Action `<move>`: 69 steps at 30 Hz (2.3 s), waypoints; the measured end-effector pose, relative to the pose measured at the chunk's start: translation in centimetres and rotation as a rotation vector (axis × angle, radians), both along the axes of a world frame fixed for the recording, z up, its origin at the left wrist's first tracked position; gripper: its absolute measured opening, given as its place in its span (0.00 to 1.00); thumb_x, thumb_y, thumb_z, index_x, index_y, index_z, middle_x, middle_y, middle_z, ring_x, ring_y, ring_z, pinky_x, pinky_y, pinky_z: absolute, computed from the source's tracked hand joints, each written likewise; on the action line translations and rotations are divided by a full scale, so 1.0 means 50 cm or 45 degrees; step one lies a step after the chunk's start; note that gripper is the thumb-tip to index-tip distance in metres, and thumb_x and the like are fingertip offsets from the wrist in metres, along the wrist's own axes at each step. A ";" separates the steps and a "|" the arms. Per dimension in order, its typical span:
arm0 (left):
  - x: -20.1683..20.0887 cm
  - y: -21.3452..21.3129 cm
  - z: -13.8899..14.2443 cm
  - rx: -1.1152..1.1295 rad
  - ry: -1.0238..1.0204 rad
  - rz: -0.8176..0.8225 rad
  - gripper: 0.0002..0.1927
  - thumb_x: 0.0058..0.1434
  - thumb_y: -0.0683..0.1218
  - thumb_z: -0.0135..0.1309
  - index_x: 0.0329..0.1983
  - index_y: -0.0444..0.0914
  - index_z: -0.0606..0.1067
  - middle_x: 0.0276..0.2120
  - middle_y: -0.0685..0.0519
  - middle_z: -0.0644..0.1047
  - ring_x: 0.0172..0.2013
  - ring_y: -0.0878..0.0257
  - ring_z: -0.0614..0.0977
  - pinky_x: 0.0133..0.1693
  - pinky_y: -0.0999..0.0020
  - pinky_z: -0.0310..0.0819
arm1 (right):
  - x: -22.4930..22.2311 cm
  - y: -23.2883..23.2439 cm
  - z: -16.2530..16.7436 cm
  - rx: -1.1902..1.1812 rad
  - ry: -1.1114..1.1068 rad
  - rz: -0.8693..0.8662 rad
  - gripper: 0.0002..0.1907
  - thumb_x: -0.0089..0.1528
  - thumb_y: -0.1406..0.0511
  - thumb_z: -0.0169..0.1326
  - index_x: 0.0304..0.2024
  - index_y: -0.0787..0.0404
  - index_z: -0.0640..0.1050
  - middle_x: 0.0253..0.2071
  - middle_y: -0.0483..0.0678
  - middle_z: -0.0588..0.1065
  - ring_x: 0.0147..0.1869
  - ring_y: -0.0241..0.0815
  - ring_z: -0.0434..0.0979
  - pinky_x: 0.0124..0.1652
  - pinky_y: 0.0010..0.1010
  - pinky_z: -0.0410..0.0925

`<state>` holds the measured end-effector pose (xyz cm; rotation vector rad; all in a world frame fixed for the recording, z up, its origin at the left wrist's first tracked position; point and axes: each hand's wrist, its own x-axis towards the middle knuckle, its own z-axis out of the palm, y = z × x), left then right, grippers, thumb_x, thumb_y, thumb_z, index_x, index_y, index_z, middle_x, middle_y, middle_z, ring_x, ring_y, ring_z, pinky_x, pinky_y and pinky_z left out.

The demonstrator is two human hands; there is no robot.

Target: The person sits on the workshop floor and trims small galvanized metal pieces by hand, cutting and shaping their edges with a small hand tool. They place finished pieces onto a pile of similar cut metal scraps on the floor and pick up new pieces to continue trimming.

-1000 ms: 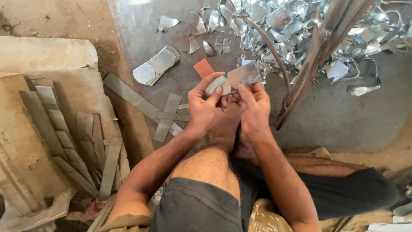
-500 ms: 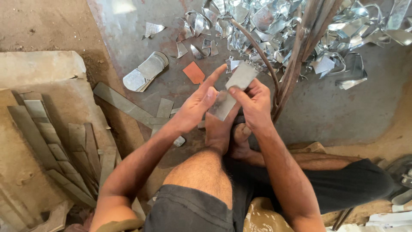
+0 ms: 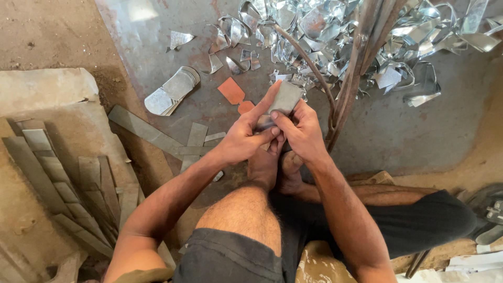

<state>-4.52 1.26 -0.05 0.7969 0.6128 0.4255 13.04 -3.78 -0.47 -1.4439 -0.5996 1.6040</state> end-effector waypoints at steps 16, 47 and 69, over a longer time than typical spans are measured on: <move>0.015 -0.022 0.013 0.117 0.280 0.132 0.46 0.64 0.31 0.44 0.83 0.55 0.50 0.32 0.50 0.77 0.28 0.66 0.75 0.33 0.69 0.76 | -0.017 -0.006 -0.030 -0.052 0.052 -0.069 0.12 0.64 0.74 0.60 0.49 0.70 0.75 0.36 0.48 0.77 0.33 0.36 0.74 0.32 0.30 0.67; 0.177 0.201 0.041 0.232 -0.141 0.123 0.35 0.78 0.37 0.46 0.81 0.55 0.51 0.28 0.52 0.77 0.22 0.68 0.76 0.23 0.69 0.78 | 0.048 -0.373 0.053 -0.033 -0.438 -0.130 0.15 0.62 0.72 0.58 0.52 0.65 0.74 0.57 0.53 0.77 0.60 0.41 0.75 0.59 0.32 0.66; 0.183 0.213 0.045 0.285 0.037 -0.015 0.33 0.76 0.40 0.44 0.80 0.59 0.53 0.26 0.56 0.77 0.20 0.73 0.76 0.24 0.74 0.79 | 0.045 -0.375 0.035 0.101 -0.516 -0.248 0.12 0.68 0.67 0.54 0.51 0.69 0.78 0.61 0.60 0.76 0.67 0.48 0.74 0.66 0.37 0.64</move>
